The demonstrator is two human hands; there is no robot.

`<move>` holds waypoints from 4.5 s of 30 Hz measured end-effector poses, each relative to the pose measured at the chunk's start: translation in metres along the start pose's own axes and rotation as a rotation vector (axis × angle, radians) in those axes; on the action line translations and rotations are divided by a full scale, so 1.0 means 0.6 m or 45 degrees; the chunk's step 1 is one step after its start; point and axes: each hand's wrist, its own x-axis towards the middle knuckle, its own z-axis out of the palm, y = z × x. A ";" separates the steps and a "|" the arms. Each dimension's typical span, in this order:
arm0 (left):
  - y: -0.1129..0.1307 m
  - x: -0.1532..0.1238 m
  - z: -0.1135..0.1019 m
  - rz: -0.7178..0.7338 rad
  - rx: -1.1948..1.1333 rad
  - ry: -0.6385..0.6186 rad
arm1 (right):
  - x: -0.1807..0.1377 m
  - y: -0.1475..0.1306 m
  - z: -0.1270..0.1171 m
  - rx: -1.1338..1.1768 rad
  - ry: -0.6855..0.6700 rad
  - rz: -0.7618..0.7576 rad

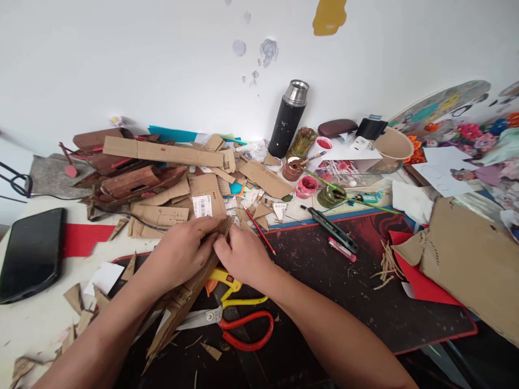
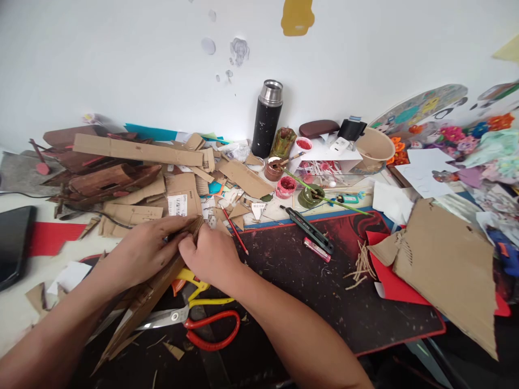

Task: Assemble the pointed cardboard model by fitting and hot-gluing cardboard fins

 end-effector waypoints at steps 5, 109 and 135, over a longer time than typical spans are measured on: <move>-0.001 0.000 0.001 0.006 -0.013 0.009 | 0.000 -0.001 0.000 -0.011 -0.006 0.018; 0.006 0.003 -0.001 0.025 -0.018 0.029 | 0.000 0.003 0.004 0.041 0.039 0.004; 0.009 0.003 -0.003 0.016 -0.001 0.019 | 0.001 0.004 0.008 0.042 0.051 -0.009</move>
